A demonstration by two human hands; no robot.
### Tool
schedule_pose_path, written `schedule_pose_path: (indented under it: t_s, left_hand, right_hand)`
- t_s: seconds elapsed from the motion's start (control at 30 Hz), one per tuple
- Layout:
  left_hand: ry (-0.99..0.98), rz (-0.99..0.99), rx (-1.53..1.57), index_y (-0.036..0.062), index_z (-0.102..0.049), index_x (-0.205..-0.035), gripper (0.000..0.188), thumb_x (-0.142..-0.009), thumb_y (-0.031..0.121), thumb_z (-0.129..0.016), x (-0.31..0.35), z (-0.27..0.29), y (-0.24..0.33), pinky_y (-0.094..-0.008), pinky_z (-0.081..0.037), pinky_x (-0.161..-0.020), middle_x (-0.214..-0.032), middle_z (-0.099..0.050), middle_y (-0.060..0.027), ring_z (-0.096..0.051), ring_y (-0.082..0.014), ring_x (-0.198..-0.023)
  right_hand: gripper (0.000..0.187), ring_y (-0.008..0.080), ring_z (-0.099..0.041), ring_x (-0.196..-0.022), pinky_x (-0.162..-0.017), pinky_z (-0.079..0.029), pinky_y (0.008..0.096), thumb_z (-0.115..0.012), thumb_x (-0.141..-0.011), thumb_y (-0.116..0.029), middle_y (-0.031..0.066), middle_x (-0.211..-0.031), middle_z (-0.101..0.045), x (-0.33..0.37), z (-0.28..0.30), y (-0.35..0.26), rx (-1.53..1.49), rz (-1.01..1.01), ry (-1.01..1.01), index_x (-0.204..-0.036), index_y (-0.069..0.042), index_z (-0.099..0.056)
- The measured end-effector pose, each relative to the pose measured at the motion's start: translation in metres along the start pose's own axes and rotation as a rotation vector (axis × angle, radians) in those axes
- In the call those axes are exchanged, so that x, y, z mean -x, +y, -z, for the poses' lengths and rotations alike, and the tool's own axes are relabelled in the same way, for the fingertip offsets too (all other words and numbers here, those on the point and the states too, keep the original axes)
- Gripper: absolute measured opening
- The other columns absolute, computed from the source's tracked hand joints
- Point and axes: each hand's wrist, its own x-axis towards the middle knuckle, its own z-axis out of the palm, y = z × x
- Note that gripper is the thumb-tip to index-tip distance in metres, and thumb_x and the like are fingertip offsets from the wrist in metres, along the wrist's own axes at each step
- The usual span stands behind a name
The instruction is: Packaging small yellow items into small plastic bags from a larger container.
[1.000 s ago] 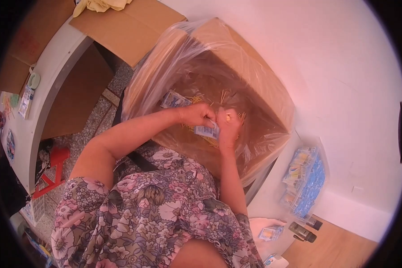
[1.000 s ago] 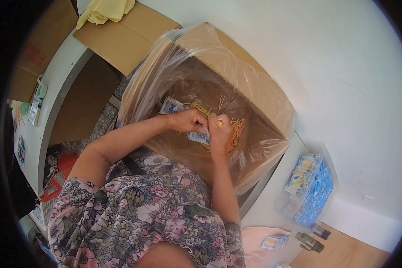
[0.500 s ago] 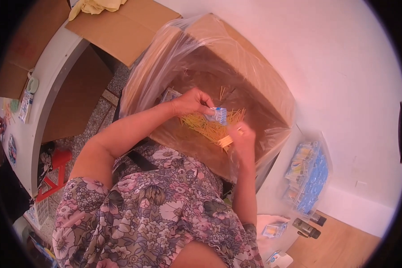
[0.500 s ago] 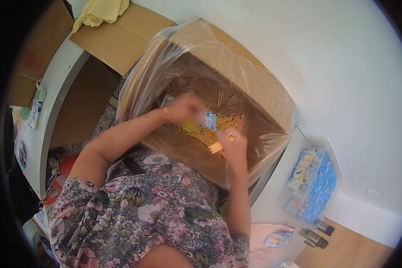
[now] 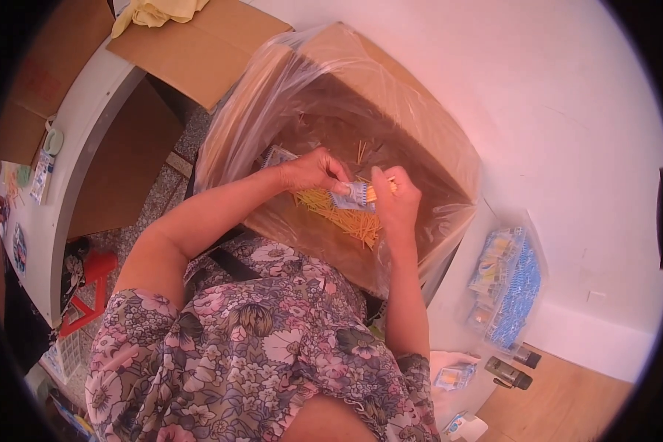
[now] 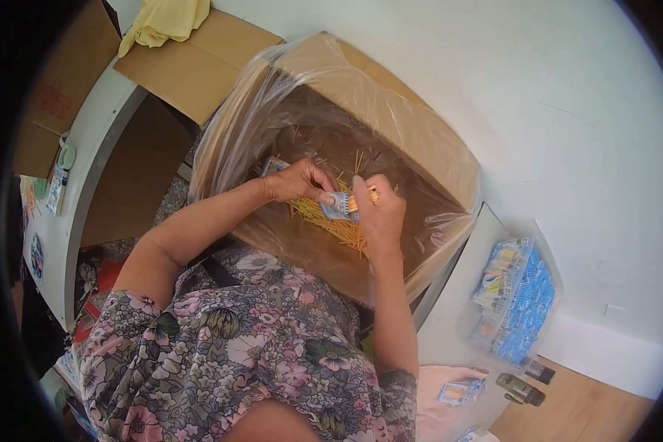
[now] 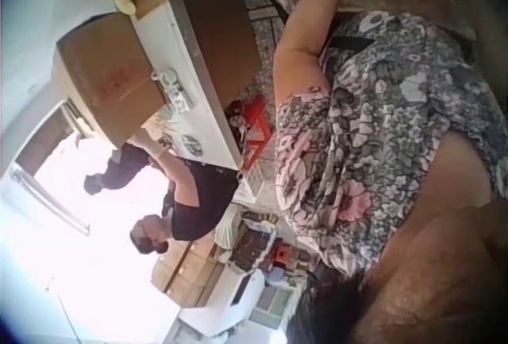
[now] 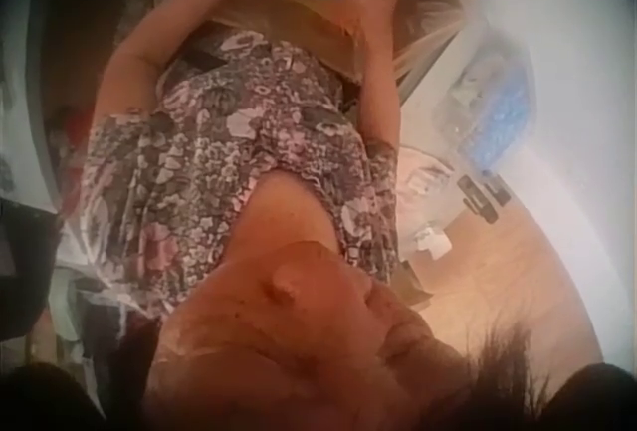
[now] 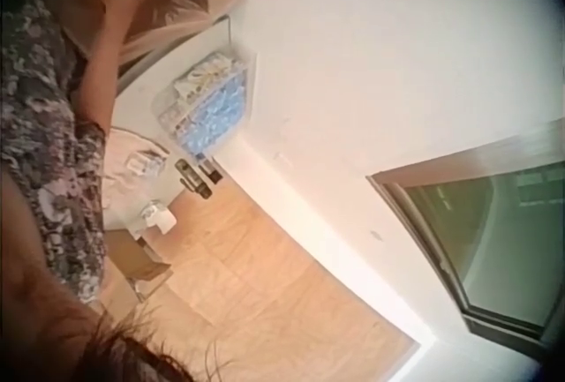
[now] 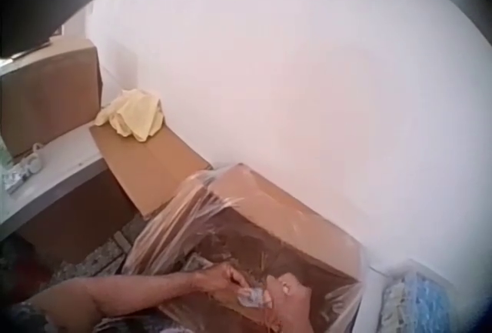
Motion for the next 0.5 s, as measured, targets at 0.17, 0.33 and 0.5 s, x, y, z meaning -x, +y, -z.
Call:
schedule_pose_path:
  t_s: [0.17,0.33,0.5]
  left_hand:
    - [0.065,0.089,0.059,-0.0022,-0.069,-0.086,0.015,-0.076,0.008,-0.07,0.003,-0.003,-0.001,-0.0268,-0.047,-0.073,-0.082,-0.066,-0.0065,-0.059,-0.0112,-0.077]
    - [0.114,0.171,0.063,-0.0035,-0.067,-0.092,0.021,-0.078,0.011,-0.068,0.001,-0.007,-0.007,-0.0277,-0.047,-0.078,-0.087,-0.067,-0.0094,-0.059,-0.0138,-0.084]
    - [0.116,0.219,-0.288,-0.0044,-0.063,-0.102,0.033,-0.079,0.019,-0.064,-0.008,-0.01,0.01,-0.028,-0.046,-0.082,-0.095,-0.065,-0.0097,-0.059,-0.0158,-0.089]
  right_hand:
    - [0.022,0.0225,-0.057,-0.055,-0.053,-0.044,0.032,-0.062,-0.082,-0.027,0.0109,-0.059,-0.057,0.008,0.003,-0.012,0.059,0.146,-0.02,-0.083,-0.005,-0.058]
    - [0.021,0.023,-0.062,-0.068,-0.061,-0.047,0.0327,-0.063,-0.08,-0.022,0.0132,-0.077,-0.062,0.031,0.0,-0.01,0.245,0.158,0.063,-0.092,-0.005,-0.058]
    - [0.023,0.0236,-0.062,-0.071,-0.064,-0.048,0.0337,-0.066,-0.076,-0.011,0.0114,-0.078,-0.062,0.058,0.027,0.022,0.39,0.224,0.09,-0.096,-0.003,-0.058]
